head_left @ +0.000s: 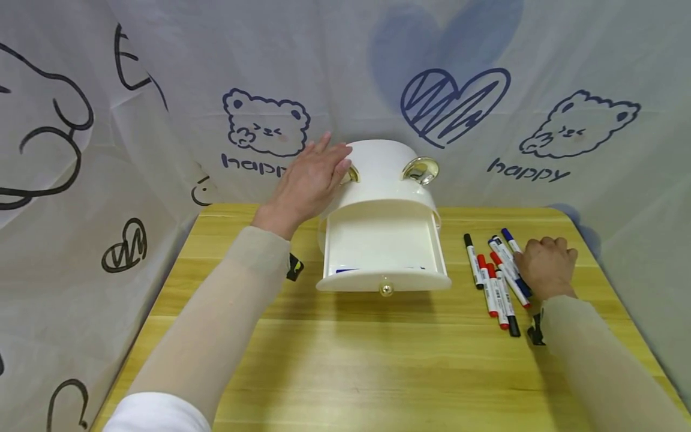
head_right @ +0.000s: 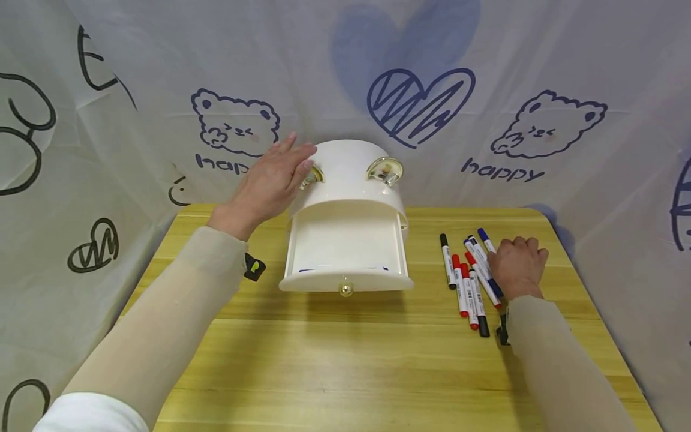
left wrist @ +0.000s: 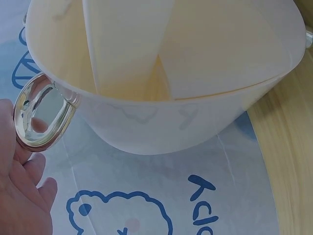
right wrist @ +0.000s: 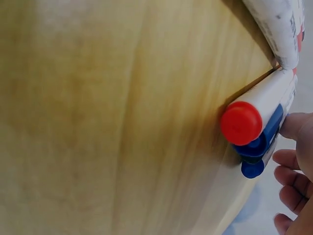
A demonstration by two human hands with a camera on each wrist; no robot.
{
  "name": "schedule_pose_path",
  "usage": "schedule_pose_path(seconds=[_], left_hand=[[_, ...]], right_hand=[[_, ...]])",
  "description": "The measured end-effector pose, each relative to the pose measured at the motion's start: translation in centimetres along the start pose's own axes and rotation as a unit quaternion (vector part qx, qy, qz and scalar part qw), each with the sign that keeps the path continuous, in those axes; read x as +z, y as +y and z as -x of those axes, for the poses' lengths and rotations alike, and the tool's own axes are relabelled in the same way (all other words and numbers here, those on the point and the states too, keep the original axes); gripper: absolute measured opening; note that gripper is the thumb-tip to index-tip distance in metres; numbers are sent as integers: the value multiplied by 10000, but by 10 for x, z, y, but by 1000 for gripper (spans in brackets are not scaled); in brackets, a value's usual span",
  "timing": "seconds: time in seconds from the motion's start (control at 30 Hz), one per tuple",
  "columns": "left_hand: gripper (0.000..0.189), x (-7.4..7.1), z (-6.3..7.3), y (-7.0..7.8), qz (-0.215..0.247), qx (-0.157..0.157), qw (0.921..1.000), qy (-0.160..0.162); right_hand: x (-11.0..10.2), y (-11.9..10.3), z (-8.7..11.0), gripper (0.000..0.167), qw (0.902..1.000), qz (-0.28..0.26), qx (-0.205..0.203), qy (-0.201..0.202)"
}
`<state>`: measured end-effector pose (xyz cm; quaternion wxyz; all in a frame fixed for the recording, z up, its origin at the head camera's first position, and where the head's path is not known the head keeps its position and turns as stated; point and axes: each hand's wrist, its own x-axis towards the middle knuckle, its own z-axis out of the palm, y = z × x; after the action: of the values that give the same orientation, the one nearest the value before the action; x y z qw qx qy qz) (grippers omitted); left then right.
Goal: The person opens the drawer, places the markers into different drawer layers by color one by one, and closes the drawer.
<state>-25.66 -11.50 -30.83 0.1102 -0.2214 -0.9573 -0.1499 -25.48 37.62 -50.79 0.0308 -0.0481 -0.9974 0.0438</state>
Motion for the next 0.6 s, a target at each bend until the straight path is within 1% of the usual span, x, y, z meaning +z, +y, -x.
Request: schedule_pose_path(seconds=[0.13, 0.37, 0.6], left_hand=[[57, 0, 0, 0, 11, -8, 10000, 1], [56, 0, -1, 1, 17, -18, 10000, -4], [56, 0, 0, 1, 30, -50, 10000, -29]], right_hand=[[1, 1, 0, 41, 9997, -134, 138, -129], [2, 4, -3, 41, 9991, -297, 157, -249], [0, 8, -7, 43, 9969, -346, 330, -622]])
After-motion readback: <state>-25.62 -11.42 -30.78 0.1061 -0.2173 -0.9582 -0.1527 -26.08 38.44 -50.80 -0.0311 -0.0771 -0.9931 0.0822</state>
